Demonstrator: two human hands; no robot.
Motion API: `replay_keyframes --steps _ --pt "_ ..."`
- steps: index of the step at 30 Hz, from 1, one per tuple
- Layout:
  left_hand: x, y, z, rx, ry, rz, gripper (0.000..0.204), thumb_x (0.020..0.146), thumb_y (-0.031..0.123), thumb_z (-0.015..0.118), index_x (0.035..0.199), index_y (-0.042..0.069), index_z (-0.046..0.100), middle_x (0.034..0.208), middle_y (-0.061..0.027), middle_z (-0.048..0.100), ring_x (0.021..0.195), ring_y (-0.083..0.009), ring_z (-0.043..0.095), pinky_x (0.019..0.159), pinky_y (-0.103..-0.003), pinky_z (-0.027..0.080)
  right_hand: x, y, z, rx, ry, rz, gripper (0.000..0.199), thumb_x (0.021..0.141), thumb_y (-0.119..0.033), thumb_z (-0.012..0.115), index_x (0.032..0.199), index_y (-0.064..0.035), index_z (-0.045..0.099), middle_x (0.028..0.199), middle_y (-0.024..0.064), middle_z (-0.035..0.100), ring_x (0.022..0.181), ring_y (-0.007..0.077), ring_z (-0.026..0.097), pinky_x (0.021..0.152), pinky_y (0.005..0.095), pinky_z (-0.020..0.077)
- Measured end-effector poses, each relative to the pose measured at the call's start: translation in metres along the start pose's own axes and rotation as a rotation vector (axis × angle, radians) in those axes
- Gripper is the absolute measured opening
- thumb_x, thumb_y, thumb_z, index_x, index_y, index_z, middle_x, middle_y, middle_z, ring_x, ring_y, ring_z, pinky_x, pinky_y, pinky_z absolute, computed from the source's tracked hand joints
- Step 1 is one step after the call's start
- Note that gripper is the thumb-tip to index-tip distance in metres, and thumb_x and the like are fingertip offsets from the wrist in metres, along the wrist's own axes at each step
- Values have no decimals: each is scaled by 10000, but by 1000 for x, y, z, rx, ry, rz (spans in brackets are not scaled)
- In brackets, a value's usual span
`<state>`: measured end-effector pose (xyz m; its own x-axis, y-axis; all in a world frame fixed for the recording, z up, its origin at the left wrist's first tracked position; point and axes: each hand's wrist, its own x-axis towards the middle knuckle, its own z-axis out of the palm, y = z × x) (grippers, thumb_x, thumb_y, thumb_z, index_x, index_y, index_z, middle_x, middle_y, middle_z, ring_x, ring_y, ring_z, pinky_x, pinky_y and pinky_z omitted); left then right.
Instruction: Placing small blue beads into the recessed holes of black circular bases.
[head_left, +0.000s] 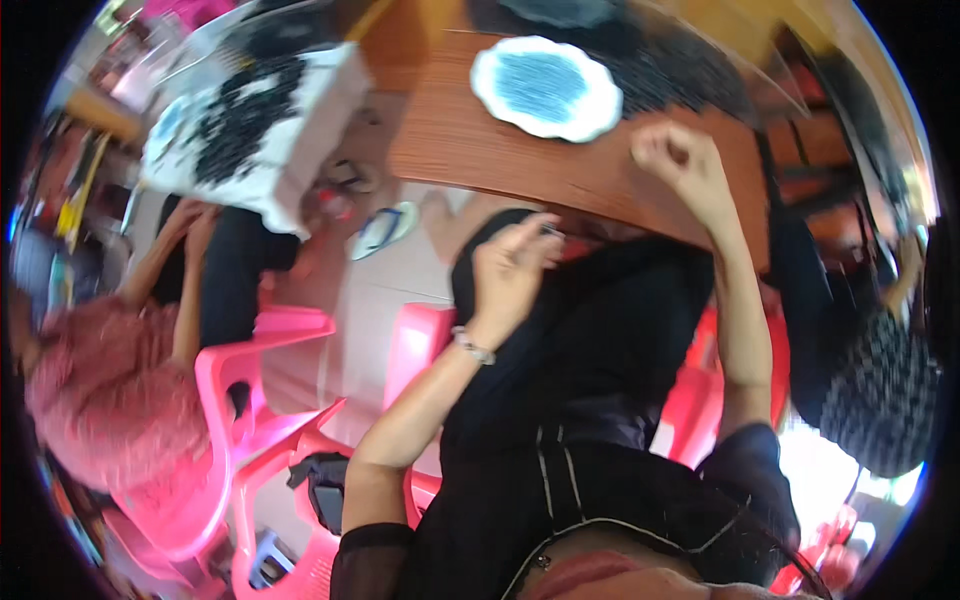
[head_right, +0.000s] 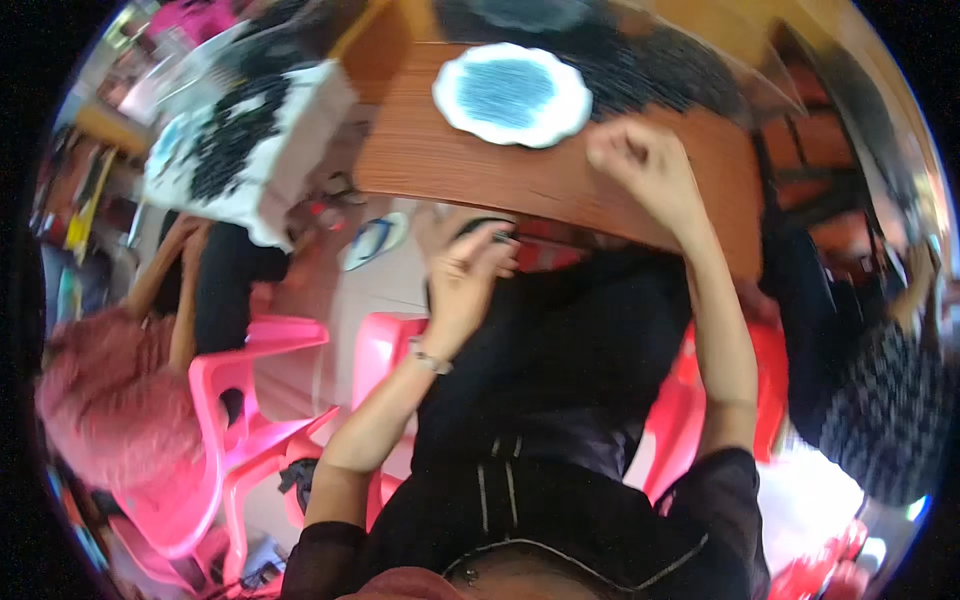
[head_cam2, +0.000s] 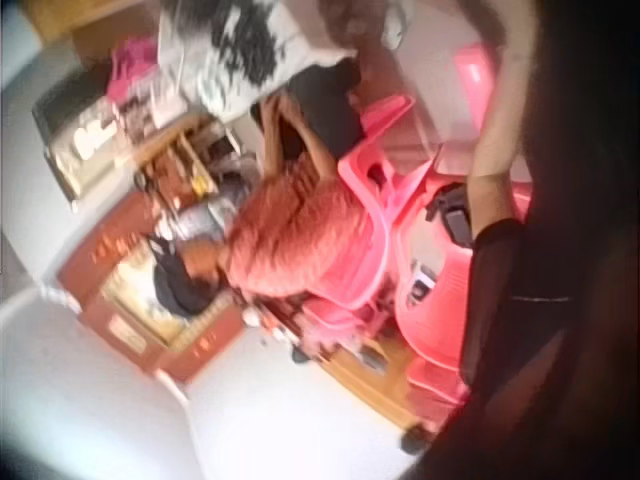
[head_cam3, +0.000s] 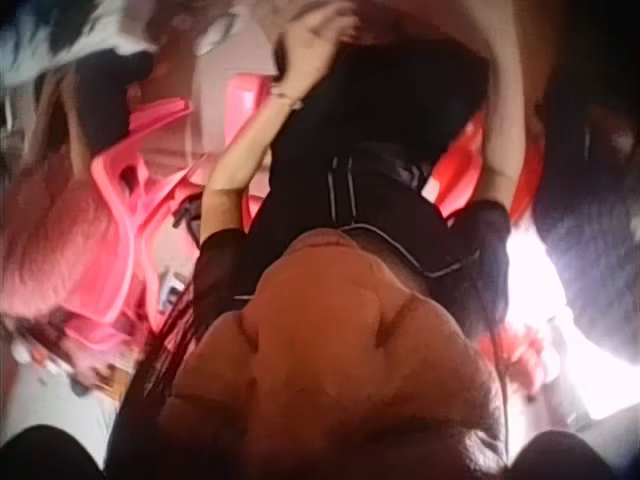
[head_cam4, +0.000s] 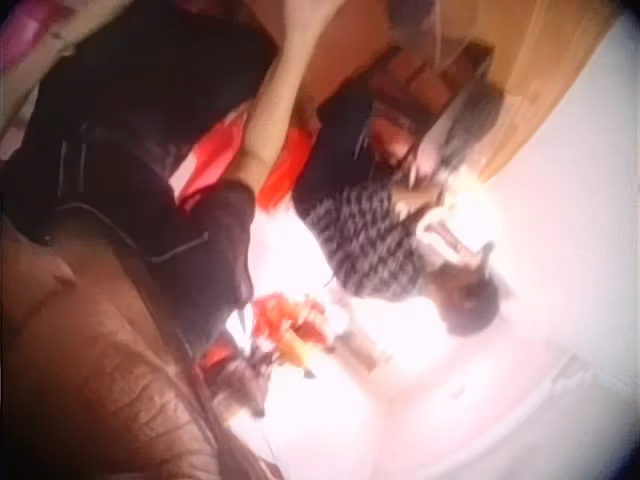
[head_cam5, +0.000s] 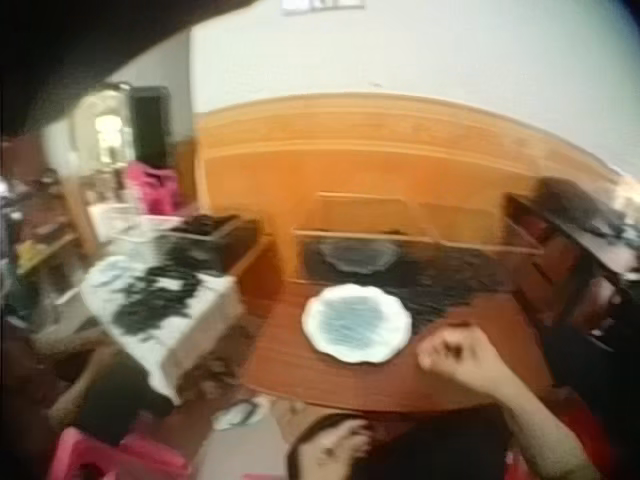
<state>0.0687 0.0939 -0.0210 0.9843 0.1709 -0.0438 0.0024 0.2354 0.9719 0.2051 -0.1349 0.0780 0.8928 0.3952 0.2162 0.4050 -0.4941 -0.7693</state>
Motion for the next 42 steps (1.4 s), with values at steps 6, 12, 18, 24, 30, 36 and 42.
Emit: replay_keyframes --steps 6,12,18,24,30,36,42 --pt "4 -7 35 -7 -37 119 212 896 50 710 1097 -18 713 787 -75 679 684 -112 665 594 -267 528 -16 -43 51 141 -201 84 121 902 -103 695 933 12 676 806 -4 662 728 48 587 653 223 463" --pt "2 1 20 -141 -64 6 145 954 25 660 1059 -74 675 854 -8 676 774 -53 592 677 -232 503 -10 -66 92 228 -287 -4 103 902 -61 693 958 23 671 777 2 648 689 54 564 623 222 449" --pt "10 -13 25 -105 5 170 118 930 35 675 947 -81 668 738 -75 697 697 -92 658 577 -260 516 -13 -63 97 198 -192 -22 122 901 -44 682 1003 23 682 768 -3 638 681 51 560 623 215 446" --pt "8 -15 27 -175 -3 136 80 919 6 661 932 -73 667 712 -61 680 664 -71 611 565 -264 490 -22 -67 96 247 -217 -12 116 921 -21 659 1023 23 690 799 0 664 677 37 565 622 201 452" --pt "6 -25 22 -21 -84 123 169 987 83 636 995 -84 657 798 -53 707 727 -93 661 626 -258 539 -35 -68 94 231 -192 -19 105 934 -22 655 1021 25 691 825 -1 674 708 33 575 648 196 461" --pt "7 -15 18 79 -87 126 155 981 85 641 982 -63 689 785 -40 710 737 -85 654 619 -259 540 -40 -66 88 247 -178 15 107 946 -28 655 1030 23 696 834 -11 671 716 27 562 651 195 455" --pt "11 -30 17 20 -98 115 161 957 99 673 989 -57 696 803 -37 708 741 -66 640 624 -254 523 -45 -68 86 293 -202 46 115 944 -20 656 1042 23 700 829 -11 675 695 25 559 628 191 448"
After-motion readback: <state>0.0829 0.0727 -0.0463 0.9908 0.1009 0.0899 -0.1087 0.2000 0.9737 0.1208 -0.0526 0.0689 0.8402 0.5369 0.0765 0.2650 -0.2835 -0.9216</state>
